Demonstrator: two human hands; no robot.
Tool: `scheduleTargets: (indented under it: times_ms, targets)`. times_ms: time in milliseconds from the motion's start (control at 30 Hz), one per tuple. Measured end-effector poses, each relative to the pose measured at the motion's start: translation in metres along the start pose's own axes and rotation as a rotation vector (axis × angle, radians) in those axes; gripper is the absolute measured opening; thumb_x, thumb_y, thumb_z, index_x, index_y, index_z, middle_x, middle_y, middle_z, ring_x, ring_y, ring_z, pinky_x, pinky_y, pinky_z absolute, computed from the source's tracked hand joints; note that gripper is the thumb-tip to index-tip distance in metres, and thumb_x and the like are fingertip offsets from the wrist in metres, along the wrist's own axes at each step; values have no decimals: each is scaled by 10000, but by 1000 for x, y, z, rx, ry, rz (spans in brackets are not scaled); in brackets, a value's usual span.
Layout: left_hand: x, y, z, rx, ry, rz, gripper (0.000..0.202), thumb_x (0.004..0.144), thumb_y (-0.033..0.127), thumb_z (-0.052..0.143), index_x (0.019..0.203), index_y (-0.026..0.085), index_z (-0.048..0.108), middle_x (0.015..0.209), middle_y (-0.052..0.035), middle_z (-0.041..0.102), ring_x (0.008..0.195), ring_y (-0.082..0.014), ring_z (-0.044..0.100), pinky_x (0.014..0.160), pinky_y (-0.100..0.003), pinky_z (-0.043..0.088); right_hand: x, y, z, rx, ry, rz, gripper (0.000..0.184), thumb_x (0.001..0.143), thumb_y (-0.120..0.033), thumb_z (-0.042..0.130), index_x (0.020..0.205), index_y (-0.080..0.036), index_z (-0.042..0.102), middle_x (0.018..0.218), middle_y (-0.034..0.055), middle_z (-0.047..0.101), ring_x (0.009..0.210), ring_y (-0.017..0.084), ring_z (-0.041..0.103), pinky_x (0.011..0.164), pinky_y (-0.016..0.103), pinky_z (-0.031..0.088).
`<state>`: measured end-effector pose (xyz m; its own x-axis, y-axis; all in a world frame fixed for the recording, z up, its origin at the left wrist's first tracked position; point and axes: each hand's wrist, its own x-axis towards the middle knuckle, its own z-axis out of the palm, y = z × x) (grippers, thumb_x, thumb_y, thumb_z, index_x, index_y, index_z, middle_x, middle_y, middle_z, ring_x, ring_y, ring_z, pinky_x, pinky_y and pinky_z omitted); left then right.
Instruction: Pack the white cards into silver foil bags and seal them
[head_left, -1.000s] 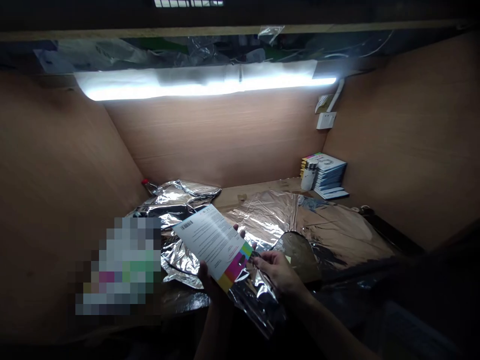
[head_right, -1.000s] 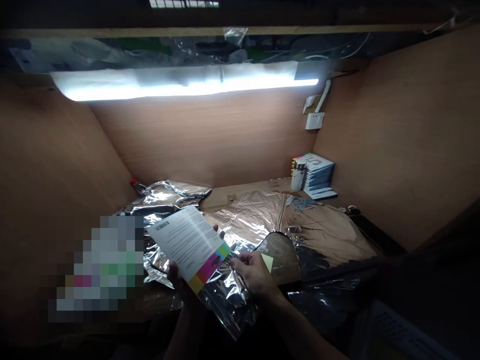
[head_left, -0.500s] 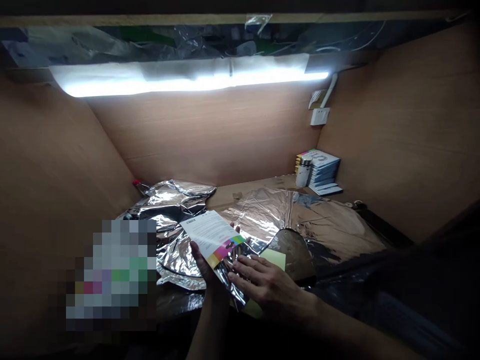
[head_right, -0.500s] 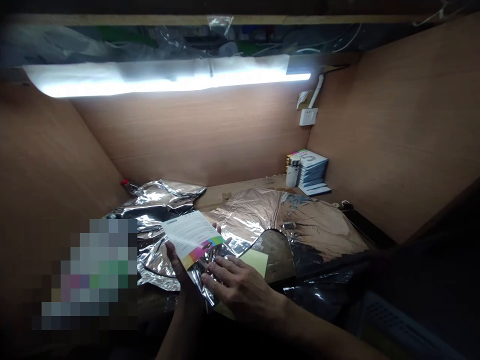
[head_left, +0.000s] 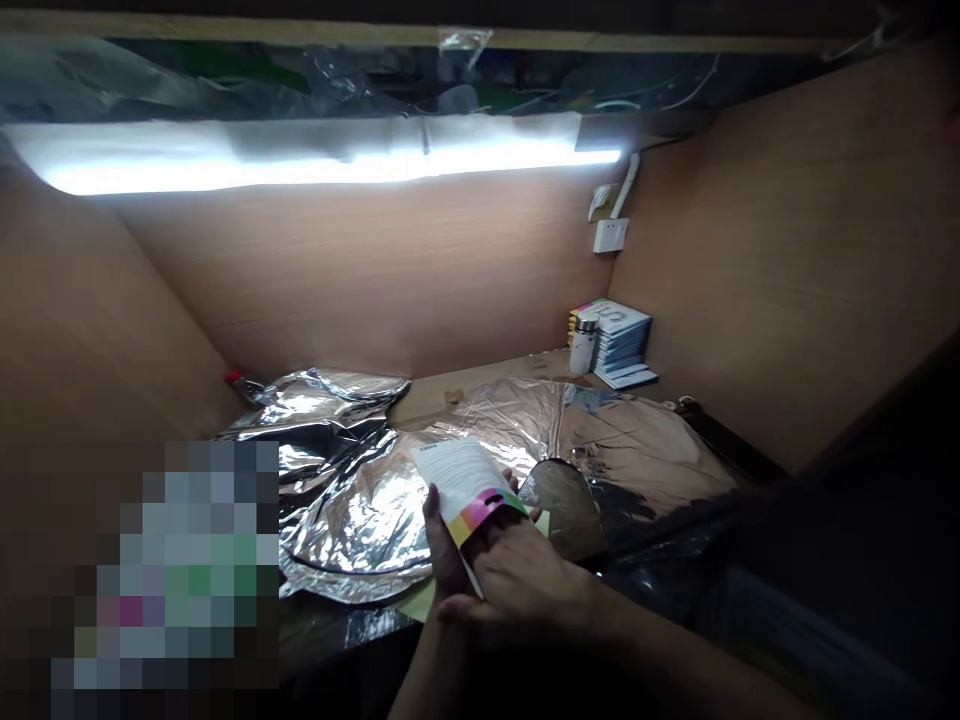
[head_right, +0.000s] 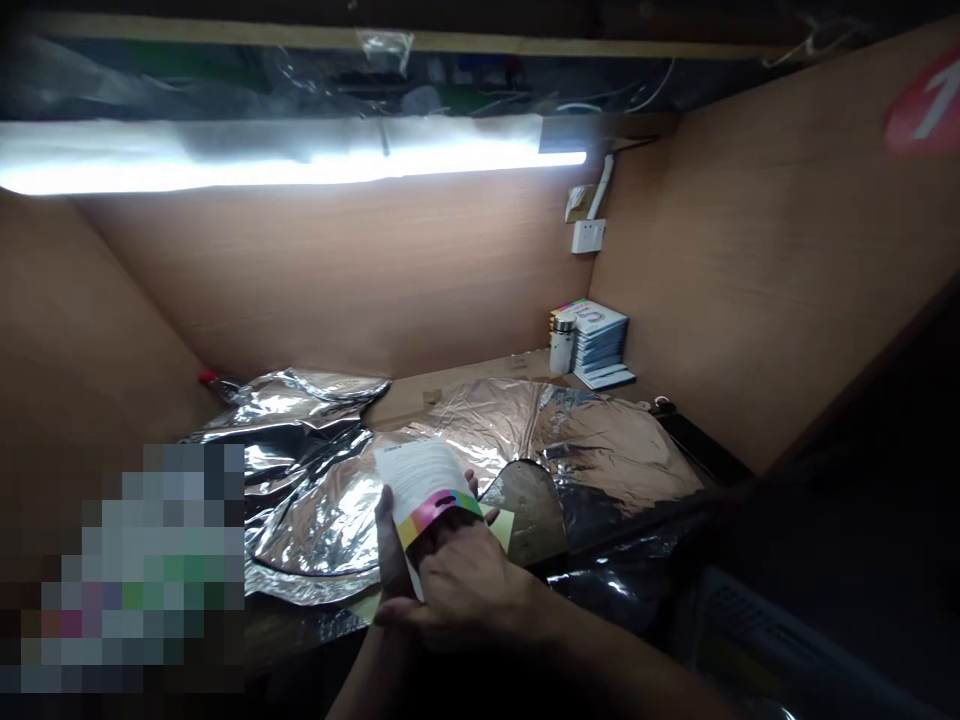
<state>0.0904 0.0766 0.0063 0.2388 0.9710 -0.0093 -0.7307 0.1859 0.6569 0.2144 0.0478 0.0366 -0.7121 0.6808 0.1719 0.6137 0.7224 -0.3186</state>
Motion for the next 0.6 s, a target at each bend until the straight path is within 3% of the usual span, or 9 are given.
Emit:
scheduleTargets:
  times_ms: [100, 167, 267, 333, 467, 600]
  targets:
    - [7, 4, -12, 489, 265, 113, 731, 895, 698, 567, 1400, 173, 619, 1444, -179, 628, 1429, -415, 499, 1195, -600, 376, 7, 11, 11, -27, -68, 76, 742, 962, -746, 455, 1088, -78, 752, 949, 213, 754, 892, 376, 702, 913, 554, 511]
    - [10, 9, -30, 796, 301, 187, 657, 892, 619, 646, 1413, 221, 612, 1533, -150, 564, 1524, -386, 372, 1270, -583, 224, 0, 12, 35, -33, -100, 129, 716, 955, -733, 486, 1086, -78, 744, 955, 207, 747, 909, 375, 699, 922, 561, 511]
    - [6, 11, -57, 1217, 138, 182, 618, 848, 567, 736, 1375, 253, 666, 1606, -135, 495, 1590, -396, 203, 1288, -596, 3, -23, 7, 72, -57, -98, 172, 710, 899, -676, 638, 1221, -46, 693, 1171, 260, 708, 1114, 418, 652, 1016, 575, 480]
    - [0, 7, -69, 1543, 12, 158, 638, 889, 588, 680, 1445, 282, 620, 1662, -116, 408, 1600, -409, 144, 1267, -643, -15, -44, 5, 81, -51, -68, 113, 711, 879, -610, 706, 1314, -52, 636, 1259, 258, 676, 1175, 408, 623, 1044, 543, 477]
    - [-4, -3, -77, 1952, -103, 165, 695, 985, 604, 515, 1605, 313, 395, 1725, -87, 248, 1607, -396, 107, 1256, -670, 79, -81, 21, 60, 121, 12, -182, 416, 960, -471, 666, 1223, -150, 678, 1175, 148, 729, 1095, 288, 659, 1002, 405, 502]
    - [-1, -4, -75, 2029, -126, 262, 672, 979, 569, 558, 1583, 301, 436, 1706, -114, 312, 1586, -435, 184, 1232, -709, 177, -91, 57, 48, -46, 104, -221, 560, 999, -376, 637, 1512, -189, 510, 1532, 176, 552, 1444, 355, 451, 1132, 522, 378]
